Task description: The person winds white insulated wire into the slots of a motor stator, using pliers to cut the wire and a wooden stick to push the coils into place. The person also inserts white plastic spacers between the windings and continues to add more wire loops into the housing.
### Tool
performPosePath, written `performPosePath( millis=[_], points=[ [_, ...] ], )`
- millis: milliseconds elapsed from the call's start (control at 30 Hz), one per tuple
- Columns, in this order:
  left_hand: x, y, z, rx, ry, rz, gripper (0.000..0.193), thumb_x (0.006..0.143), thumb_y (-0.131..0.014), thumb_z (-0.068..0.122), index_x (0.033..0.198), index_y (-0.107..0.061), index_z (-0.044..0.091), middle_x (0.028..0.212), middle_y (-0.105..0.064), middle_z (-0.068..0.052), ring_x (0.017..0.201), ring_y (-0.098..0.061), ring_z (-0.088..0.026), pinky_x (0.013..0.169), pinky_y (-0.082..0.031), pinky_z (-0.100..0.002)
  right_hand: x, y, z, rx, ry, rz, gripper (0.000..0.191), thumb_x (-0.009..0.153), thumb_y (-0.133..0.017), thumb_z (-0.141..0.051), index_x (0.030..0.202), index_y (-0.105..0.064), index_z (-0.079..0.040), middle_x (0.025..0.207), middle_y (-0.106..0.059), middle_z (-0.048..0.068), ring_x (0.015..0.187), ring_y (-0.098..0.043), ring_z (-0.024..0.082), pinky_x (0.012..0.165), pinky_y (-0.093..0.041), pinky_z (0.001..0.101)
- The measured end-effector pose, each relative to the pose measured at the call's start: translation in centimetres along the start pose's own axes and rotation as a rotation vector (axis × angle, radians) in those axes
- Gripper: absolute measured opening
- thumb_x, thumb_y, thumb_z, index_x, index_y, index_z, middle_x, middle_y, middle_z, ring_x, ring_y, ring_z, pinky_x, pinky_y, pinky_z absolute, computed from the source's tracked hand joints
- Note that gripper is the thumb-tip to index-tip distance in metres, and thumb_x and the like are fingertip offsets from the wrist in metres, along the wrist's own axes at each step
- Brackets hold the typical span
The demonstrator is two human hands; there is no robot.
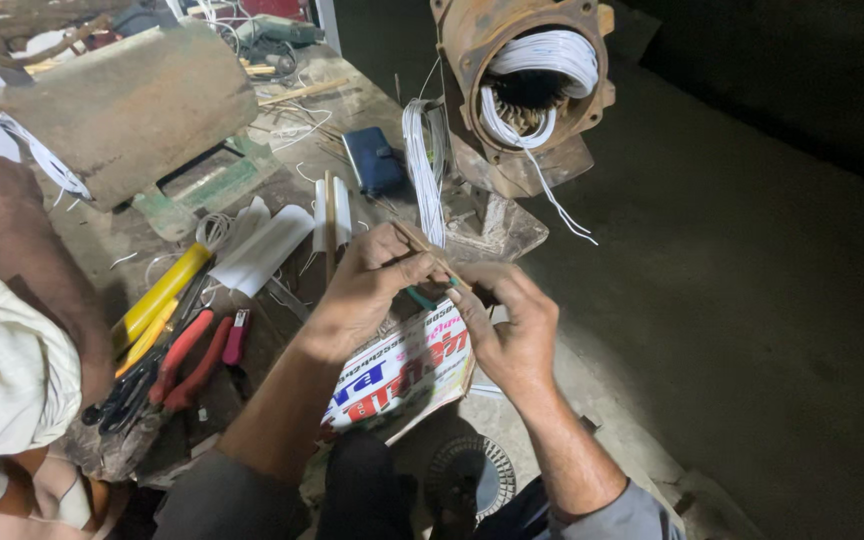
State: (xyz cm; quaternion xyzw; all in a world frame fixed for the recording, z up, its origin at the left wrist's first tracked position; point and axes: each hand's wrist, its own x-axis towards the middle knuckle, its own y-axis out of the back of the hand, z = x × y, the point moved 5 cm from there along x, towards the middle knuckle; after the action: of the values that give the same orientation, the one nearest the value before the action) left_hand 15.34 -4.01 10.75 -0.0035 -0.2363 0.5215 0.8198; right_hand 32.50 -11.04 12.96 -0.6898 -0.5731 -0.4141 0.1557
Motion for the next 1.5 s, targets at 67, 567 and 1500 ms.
performPosePath(
  millis=[67, 567, 1500],
  points=[
    [0.9, -0.8, 0.0, 0.018, -0.024, -0.048, 0.019, 0.097, -0.074, 0.011, 0.105, -0.062, -0.001, 0.095, -0.073, -0.011, 0.088, -0.068, -0.016, 0.081, -0.054, -0.029, 0.1, 0.9, 0.4, -0.034, -0.019, 0.032, 0.016, 0.089, -0.080, -0.006, 0.104, -0.074, -0.002, 0.096, -0.076, 0.008, 0.083, -0.072, 0.014, 0.073, -0.058, 0.0273],
    [11.4, -2.8, 9.4, 1.004, -0.630, 0.262, 0.049, 0.088, -0.077, 0.006, 0.132, -0.055, 0.003, 0.135, -0.063, -0.016, 0.128, -0.061, -0.030, 0.102, -0.054, -0.044, 3.1, 6.9, 1.5, -0.232, 0.035, 0.325, 0.009, 0.093, -0.080, -0.009, 0.095, -0.075, -0.001, 0.081, -0.071, 0.011, 0.068, -0.065, 0.016, 0.063, -0.050, 0.0303],
    [16.6, -5.2, 9.8, 1.204, -0.768, 0.075, 0.042, 0.082, -0.061, -0.009, 0.123, -0.071, -0.003, 0.123, -0.071, -0.024, 0.120, -0.069, -0.040, 0.108, -0.052, -0.041, 14.2, 2.2, 4.9, -0.312, 0.056, 0.271, 0.017, 0.087, -0.078, -0.012, 0.083, -0.070, 0.002, 0.077, -0.069, 0.022, 0.072, -0.070, 0.039, 0.070, -0.056, 0.0471]
  ],
)
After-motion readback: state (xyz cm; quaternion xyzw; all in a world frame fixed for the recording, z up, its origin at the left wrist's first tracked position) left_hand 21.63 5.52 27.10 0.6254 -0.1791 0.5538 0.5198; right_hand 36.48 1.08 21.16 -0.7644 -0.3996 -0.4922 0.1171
